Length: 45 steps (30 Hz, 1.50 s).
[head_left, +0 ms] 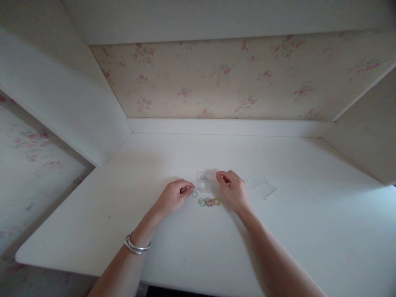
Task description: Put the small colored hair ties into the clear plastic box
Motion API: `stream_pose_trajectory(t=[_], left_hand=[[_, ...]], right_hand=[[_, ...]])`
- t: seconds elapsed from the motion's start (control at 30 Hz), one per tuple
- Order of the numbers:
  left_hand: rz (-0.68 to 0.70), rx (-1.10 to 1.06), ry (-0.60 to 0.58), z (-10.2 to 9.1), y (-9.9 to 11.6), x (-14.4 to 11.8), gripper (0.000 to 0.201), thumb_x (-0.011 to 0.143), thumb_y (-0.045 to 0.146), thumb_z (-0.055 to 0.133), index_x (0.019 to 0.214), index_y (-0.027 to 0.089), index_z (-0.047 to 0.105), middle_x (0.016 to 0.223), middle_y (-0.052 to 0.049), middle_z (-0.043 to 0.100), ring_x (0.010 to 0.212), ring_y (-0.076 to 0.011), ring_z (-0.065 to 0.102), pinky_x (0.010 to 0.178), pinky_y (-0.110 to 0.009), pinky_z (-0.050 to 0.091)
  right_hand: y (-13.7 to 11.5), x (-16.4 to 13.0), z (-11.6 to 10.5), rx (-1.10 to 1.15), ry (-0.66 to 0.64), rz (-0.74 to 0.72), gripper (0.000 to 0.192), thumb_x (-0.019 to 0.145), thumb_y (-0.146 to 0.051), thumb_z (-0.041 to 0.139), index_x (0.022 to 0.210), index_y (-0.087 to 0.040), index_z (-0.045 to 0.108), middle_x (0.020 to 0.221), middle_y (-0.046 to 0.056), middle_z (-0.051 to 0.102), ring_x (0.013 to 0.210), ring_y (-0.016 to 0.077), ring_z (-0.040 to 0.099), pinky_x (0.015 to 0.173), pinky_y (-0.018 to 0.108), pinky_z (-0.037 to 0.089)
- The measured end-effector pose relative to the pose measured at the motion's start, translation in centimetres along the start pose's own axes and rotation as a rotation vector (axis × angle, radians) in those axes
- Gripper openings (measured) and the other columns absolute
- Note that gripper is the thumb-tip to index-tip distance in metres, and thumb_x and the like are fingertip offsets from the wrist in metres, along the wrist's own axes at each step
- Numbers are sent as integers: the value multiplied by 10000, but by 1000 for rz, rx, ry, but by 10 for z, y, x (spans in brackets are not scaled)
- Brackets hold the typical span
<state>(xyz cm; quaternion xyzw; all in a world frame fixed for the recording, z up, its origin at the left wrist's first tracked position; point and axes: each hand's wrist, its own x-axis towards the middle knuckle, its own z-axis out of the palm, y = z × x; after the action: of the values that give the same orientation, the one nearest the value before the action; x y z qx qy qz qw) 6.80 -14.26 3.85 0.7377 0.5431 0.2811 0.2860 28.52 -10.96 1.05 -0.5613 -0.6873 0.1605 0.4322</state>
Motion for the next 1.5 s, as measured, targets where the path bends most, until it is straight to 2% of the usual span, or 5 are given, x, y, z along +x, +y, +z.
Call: stream_pose_trajectory(t=[0.3, 0.5, 0.7, 0.9, 1.5], left_hand=[[10, 56, 116, 10, 9, 29, 299, 869, 382, 484, 957, 198, 703, 755, -22, 609, 678, -136, 527, 633, -236, 404], [58, 85, 82, 21, 13, 51, 280, 877, 326, 475, 954, 219, 723, 783, -27, 642, 728, -143, 572, 678, -238, 429], [-35, 10, 175, 10, 7, 24, 308, 880, 384, 469, 994, 212, 698, 941, -35, 688, 818, -157, 609, 732, -251, 458], [-138, 35, 280, 0, -4, -2, 294, 868, 399, 490, 962, 203, 689, 967, -26, 704, 821, -164, 631, 748, -253, 474], [41, 37, 220, 6, 5, -9, 235, 902, 292, 473, 962, 210, 685, 913, -29, 708, 787, -144, 631, 708, -225, 465]], right_hand=[[2, 2, -4, 46, 51, 54, 327, 869, -379, 440, 836, -195, 707, 728, 38, 644, 646, 148, 551, 620, 266, 390], [8, 4, -6, 49, 50, 65, 317, 875, -376, 440, 846, -202, 703, 741, 33, 648, 645, 148, 547, 625, 268, 378], [-17, -6, -14, -135, -68, -202, 235, 892, -304, 474, 852, -237, 695, 707, 13, 624, 731, 152, 522, 747, 305, 298], [-48, -23, -8, -258, -323, -476, 212, 876, -263, 510, 792, -262, 705, 723, 20, 574, 766, 162, 446, 756, 351, 224], [-63, -20, 15, -480, -462, -464, 176, 832, -164, 522, 706, -186, 643, 817, 60, 566, 836, 206, 465, 700, 357, 238]])
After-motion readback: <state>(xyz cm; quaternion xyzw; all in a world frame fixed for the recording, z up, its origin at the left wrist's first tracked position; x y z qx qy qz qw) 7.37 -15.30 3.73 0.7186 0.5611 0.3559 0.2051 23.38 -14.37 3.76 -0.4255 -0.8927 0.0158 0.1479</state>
